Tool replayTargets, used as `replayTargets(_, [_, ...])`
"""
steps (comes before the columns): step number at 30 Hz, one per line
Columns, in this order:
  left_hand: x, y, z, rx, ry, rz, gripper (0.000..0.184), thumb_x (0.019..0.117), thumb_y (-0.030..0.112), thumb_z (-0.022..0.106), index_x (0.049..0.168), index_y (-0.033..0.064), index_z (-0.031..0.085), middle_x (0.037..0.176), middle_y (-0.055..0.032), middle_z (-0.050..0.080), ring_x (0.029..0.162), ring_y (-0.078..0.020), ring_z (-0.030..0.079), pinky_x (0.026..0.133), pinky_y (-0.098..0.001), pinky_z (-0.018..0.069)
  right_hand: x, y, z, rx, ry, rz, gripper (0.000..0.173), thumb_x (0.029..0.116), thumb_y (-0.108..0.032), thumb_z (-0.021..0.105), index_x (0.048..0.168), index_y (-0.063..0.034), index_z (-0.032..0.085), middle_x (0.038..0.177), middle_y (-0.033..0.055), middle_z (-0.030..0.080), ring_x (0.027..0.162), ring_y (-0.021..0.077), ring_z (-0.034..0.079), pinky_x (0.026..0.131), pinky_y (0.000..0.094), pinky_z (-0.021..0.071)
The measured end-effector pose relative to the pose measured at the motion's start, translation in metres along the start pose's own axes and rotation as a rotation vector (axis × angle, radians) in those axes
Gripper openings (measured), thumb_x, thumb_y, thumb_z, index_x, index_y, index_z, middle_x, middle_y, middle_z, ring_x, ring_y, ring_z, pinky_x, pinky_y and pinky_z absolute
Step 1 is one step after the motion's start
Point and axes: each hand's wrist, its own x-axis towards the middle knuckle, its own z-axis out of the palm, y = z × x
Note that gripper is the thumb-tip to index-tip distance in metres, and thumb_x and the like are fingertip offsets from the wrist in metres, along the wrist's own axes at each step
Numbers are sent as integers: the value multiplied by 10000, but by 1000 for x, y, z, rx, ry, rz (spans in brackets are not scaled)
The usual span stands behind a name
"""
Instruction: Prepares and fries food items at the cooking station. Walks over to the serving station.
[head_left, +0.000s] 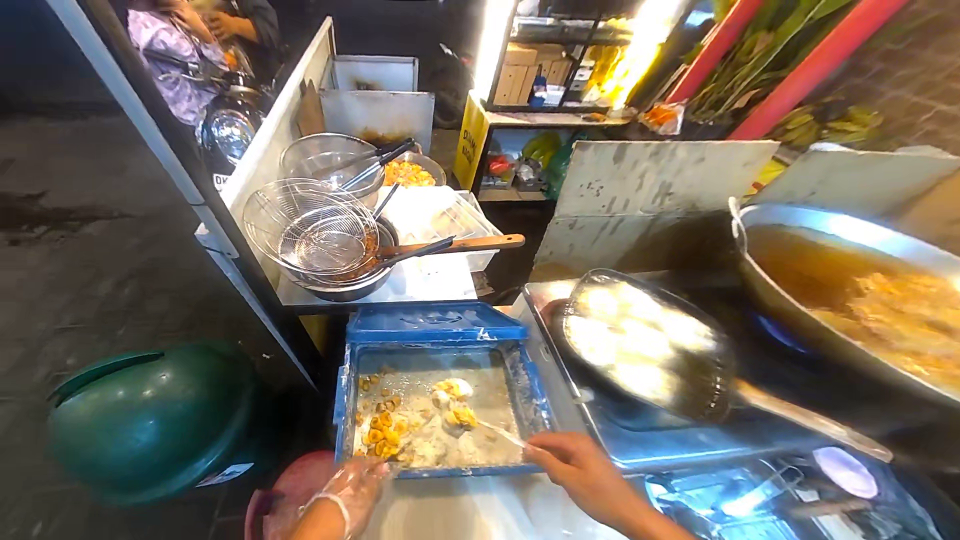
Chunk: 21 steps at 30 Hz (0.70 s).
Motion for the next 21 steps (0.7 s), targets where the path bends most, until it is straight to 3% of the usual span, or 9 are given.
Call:
replayTargets(3, [24, 7, 8, -150, -36, 24, 353, 1081, 376, 486, 1173, 103, 691, 846, -17, 617, 662, -134, 549, 637, -333, 488, 0, 5, 4, 19, -73, -21, 253, 1024, -310, 604, 1021, -116, 766, 711, -41, 656, 565, 36, 536, 543, 244, 465])
replayTargets(6, [32, 16, 9, -231, -77, -7, 289, 1070, 355, 513, 1133, 124, 675, 803, 14, 593, 596, -96, 504, 553, -278, 440, 0, 14, 3, -13, -106, -7, 273, 1023, -339, 602, 1027, -122, 769, 711, -36, 660, 572, 45, 548, 554, 258, 475])
replayTargets(7, [31, 18, 10, -212, -51, 7, 304, 1069, 355, 523, 1192, 123, 677, 856, -3, 617, 642, -108, 534, 594, -292, 465, 0, 17, 1, -20, -116, 2, 276, 1022, -344, 601, 1028, -125, 769, 704, -40, 653, 566, 42, 541, 549, 257, 469])
replayTargets(9, [31, 20, 11, -139, 34, 65, 392, 1059, 342, 551, 1368, 117, 641, 1103, -77, 688, 897, -168, 648, 822, -376, 543, 1, 20, -4, -44, -125, 42, 285, 1015, -363, 605, 1033, -135, 776, 698, -41, 649, 563, 46, 535, 551, 267, 467])
replayTargets(10, [31, 19, 12, -79, 79, 102, 413, 1050, 344, 564, 1402, 137, 625, 1226, -90, 686, 1053, -187, 666, 948, -408, 538, 2, 19, -6, -63, -131, 71, 293, 1016, -372, 602, 1036, -138, 776, 713, -37, 661, 576, 51, 550, 567, 277, 480])
replayTargets(12, [30, 22, 11, 108, 159, 174, 427, 1044, 341, 571, 1447, 205, 601, 1419, -70, 623, 1319, -201, 579, 1151, -429, 430, 5, 15, -8, -114, -148, 133, 312, 1020, -384, 586, 1039, -136, 775, 749, -25, 682, 609, 64, 579, 609, 298, 504])
replayTargets(15, [32, 20, 9, 487, 253, 295, 417, 1059, 313, 513, 1473, 334, 566, 1454, -24, 600, 1332, -215, 577, 1124, -471, 460, 14, 11, -4, -168, -166, 171, 325, 1028, -367, 557, 1027, -122, 772, 754, 7, 671, 635, 104, 592, 640, 349, 512])
replayTargets(17, [32, 22, 9, 673, 288, 328, 441, 1062, 255, 492, 1482, 379, 545, 1423, -71, 613, 1268, -287, 621, 1028, -520, 524, 18, 10, 3, -159, -171, 184, 340, 1036, -356, 546, 1043, -98, 768, 780, 31, 681, 661, 128, 607, 667, 374, 525])
replayTargets(21, [23, 12, 2, 815, 352, 457, 521, 1003, 137, 555, 1450, 404, 573, 1294, -112, 676, 1135, -322, 683, 902, -519, 580, 14, 14, 22, 51, -120, 246, 285, 1029, -287, 569, 1004, -84, 767, 716, -3, 624, 592, 88, 526, 602, 314, 472])
